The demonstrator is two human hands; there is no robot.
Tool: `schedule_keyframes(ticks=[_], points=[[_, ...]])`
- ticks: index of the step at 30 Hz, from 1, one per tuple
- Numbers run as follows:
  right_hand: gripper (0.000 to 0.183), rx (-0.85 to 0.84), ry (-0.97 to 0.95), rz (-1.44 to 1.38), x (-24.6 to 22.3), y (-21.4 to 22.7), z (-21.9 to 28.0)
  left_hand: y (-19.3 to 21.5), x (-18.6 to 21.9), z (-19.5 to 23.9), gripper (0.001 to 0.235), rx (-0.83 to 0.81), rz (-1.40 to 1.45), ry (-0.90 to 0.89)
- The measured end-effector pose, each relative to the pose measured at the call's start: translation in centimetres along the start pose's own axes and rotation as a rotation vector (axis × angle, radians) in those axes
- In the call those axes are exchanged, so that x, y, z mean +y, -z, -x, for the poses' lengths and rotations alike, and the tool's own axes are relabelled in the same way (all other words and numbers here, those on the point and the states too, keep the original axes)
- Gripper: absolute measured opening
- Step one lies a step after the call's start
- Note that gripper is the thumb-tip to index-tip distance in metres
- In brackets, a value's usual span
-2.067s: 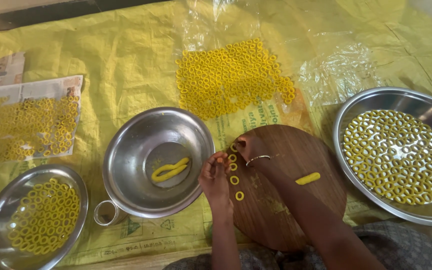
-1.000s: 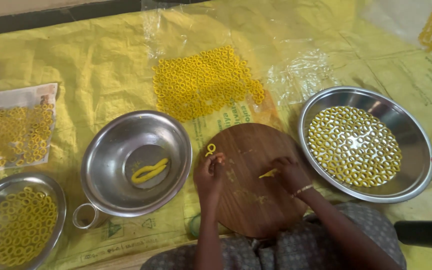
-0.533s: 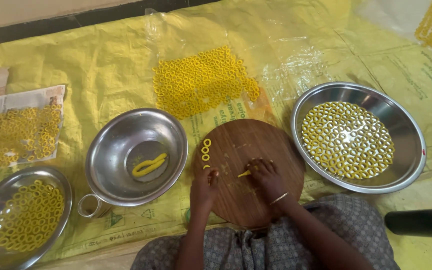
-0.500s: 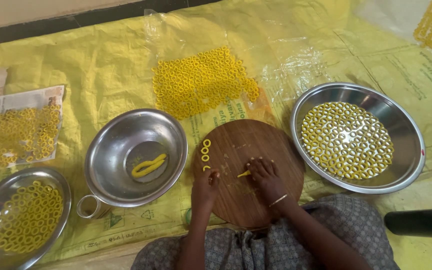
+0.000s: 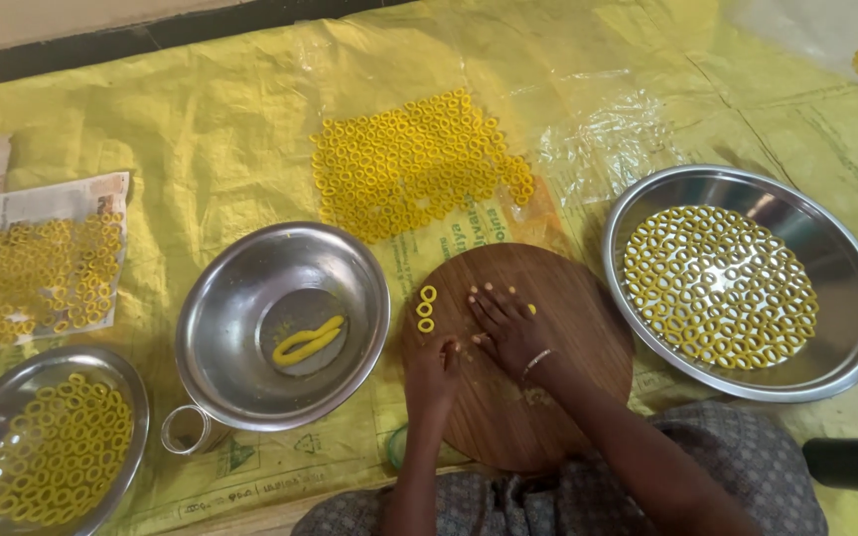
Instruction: The person rolls a yellow dough strip on a wooden board, pinches off small segments, and forms them into rings by hand. The finished rings are placed into a metal bowl and on a yellow tarp.
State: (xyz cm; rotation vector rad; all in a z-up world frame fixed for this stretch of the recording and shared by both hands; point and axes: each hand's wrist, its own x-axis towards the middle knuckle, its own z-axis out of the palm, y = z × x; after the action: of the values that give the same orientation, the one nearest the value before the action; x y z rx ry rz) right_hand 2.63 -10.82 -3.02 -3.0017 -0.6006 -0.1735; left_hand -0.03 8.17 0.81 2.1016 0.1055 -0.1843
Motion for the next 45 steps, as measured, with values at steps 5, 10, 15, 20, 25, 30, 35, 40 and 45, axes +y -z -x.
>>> schedule_keyframes(ticks=[5,10,15,20,25,30,35,40,45], points=[[0.071,0.01,0.033,0.053,-0.5,0.1,2.7,-1.0,-1.6,-1.0,0.023,0.002,-0.1,0.058],[0.07,0.034,0.05,0.0,-1.5,1.0,11.1,-1.6,-0.7,-0.8,0.023,0.004,-0.064,-0.03],[0.069,-0.054,-0.015,0.03,-0.9,-0.4,8.0,-1.3,0.2,-0.3,0.024,-0.035,-0.069,0.037],[0.068,-0.072,-0.059,0.041,0.4,-1.6,2.8,-1.3,-0.9,-0.5,0.022,0.012,-0.014,-0.032],[0.069,0.004,-0.034,0.012,-0.9,-0.4,7.4,-1.7,-1.3,-0.9,0.024,0.0,-0.055,-0.001],[0.069,0.081,-0.027,-0.04,-1.8,0.3,11.4,-1.8,-0.9,-0.9,0.024,0.006,-0.089,-0.009],[0.068,0.004,-0.11,0.039,-0.1,-1.9,5.5,-2.2,-1.6,-1.1,0.024,0.036,-0.08,-0.017],[0.068,-0.043,-0.15,0.04,0.6,-2.1,3.1,-1.9,-2.2,-1.1,0.022,0.039,-0.049,-0.05],[0.068,0.024,-0.091,0.058,-1.5,-0.1,10.2,-1.8,-1.4,-0.8,0.023,0.009,-0.096,-0.01]])
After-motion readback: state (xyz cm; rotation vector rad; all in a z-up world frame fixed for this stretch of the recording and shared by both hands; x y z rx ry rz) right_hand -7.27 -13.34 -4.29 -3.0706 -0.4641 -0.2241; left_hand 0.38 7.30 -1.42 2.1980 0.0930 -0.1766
